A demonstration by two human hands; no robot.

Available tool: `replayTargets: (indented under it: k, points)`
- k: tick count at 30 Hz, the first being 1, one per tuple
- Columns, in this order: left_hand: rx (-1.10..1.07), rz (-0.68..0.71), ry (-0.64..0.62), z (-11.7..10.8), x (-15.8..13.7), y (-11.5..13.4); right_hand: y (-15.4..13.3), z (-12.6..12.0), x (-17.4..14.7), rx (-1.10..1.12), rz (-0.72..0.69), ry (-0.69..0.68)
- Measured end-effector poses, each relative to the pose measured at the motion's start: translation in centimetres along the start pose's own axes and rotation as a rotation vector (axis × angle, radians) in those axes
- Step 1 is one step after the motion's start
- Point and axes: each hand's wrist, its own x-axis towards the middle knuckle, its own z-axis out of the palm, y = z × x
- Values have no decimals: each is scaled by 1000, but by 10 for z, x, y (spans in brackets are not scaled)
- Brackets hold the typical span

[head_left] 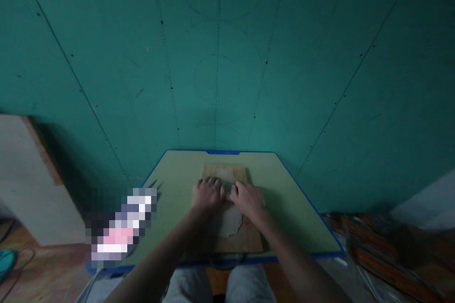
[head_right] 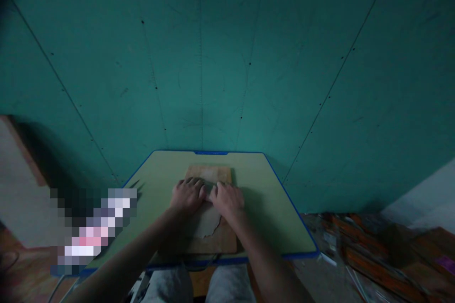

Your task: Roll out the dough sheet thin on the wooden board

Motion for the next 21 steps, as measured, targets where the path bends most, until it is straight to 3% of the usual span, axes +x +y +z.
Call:
replayTargets:
  k: [4,9,13,21]
  points:
    - [-2,97,13,-5,-27,-6,-3,-1,-22,-26,-104,65]
    - [30,205,80,9,-52,-29,2,-1,-40,-16,-157,93]
    - [61,226,83,17,-57,-42,2,5,-49,-27,-146,104]
    - [97,158,60,8,-50,-39,-7,10,-40,76,-250,100]
